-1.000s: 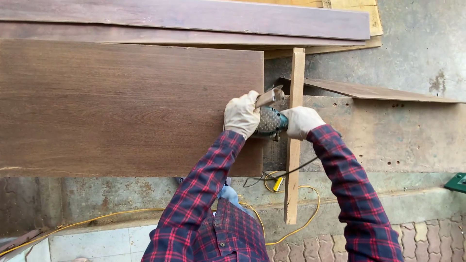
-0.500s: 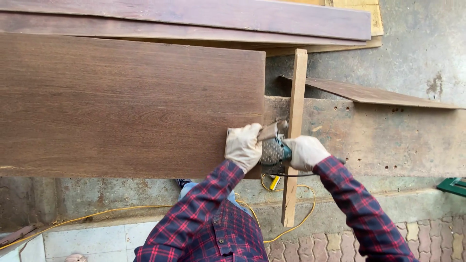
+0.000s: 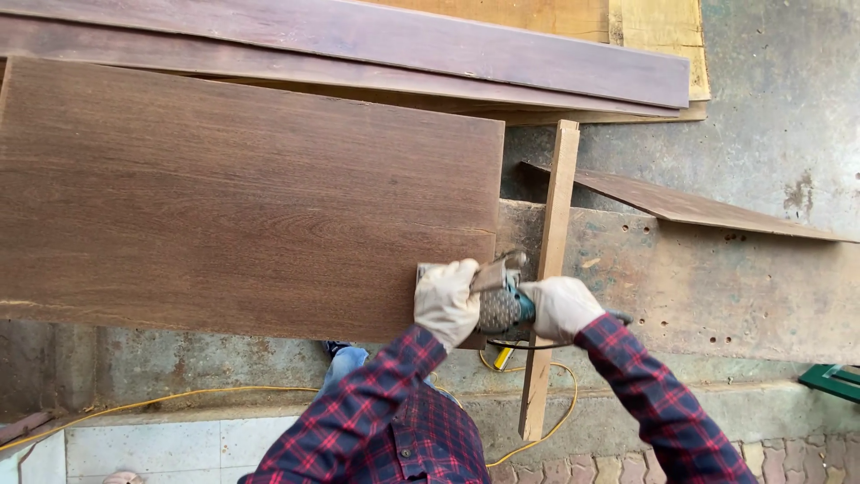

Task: The person sands a large wooden panel with a power orbital sander, moving it across the surface. They then set the sander down and sand the panel by hand with sanding blocks, working over different areas, before picking the power sander back up and continuing to sand the panel.

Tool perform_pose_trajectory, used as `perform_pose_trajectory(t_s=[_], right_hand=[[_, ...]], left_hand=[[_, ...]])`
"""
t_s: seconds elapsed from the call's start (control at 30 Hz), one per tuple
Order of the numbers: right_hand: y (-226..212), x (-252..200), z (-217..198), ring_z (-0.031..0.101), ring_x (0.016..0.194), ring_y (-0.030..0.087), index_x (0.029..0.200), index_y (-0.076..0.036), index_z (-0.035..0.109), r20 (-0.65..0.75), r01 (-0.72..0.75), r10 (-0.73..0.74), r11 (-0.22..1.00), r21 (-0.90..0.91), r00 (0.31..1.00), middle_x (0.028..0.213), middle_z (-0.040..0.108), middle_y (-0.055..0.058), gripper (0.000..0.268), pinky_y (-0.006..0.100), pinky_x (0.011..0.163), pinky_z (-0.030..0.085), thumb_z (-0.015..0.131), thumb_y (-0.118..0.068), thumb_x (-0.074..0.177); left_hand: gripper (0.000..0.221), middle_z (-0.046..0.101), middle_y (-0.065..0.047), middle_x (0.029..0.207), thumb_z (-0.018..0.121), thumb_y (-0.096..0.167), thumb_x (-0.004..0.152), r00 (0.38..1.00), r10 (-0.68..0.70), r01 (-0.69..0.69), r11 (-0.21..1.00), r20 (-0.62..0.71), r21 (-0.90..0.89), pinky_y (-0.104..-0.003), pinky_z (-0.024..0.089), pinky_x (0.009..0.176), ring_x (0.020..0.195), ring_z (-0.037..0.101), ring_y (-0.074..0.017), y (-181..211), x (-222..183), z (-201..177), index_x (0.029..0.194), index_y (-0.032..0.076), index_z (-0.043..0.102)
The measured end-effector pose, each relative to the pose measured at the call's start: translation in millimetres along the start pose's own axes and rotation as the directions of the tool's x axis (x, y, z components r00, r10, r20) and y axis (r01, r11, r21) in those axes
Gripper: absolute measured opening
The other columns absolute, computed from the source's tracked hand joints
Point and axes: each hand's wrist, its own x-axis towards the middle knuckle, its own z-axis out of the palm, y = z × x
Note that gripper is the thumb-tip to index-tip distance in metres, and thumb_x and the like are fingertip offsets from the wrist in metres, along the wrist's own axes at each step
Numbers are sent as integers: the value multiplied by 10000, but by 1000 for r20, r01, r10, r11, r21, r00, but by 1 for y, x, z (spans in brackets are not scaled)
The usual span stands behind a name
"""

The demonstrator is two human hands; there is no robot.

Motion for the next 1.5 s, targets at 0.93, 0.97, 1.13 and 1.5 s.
perform_pose_trajectory(t_s=[0.93,0.97,1.13,1.5], right_hand=[[56,92,-96,742,753,270,1117,-246,779,-77,-109,117,988,107,990,857,795,109,376,388,795,609,718,-175,752],[57,90,-89,751,765,259,1092,-262,802,-67,-97,107,985,143,992,869,813,82,386,372,809,614,715,-156,731],[19,51,-75,743,804,239,1152,-294,751,-72,-27,37,991,133,997,909,784,54,449,369,831,591,833,-313,711],[-4,-12,7,735,816,315,982,-212,691,-38,-1,3,999,47,999,851,752,113,270,418,771,595,768,-287,734]], left_hand=[[71,726,-102,777,662,144,925,998,4,-11,994,69,106,-410,562,662,661,690,-268,-41,167,33,972,102,628],[47,723,-98,777,649,137,950,996,-15,6,995,90,102,-411,560,666,658,688,-262,-39,159,31,969,102,625],[55,712,-97,756,659,132,908,998,31,-35,995,46,92,-432,553,665,653,684,-283,-31,108,14,946,111,624],[72,640,-90,672,638,139,926,996,-24,25,1000,81,-8,-417,515,585,569,633,-265,3,-5,-1,879,92,609]])
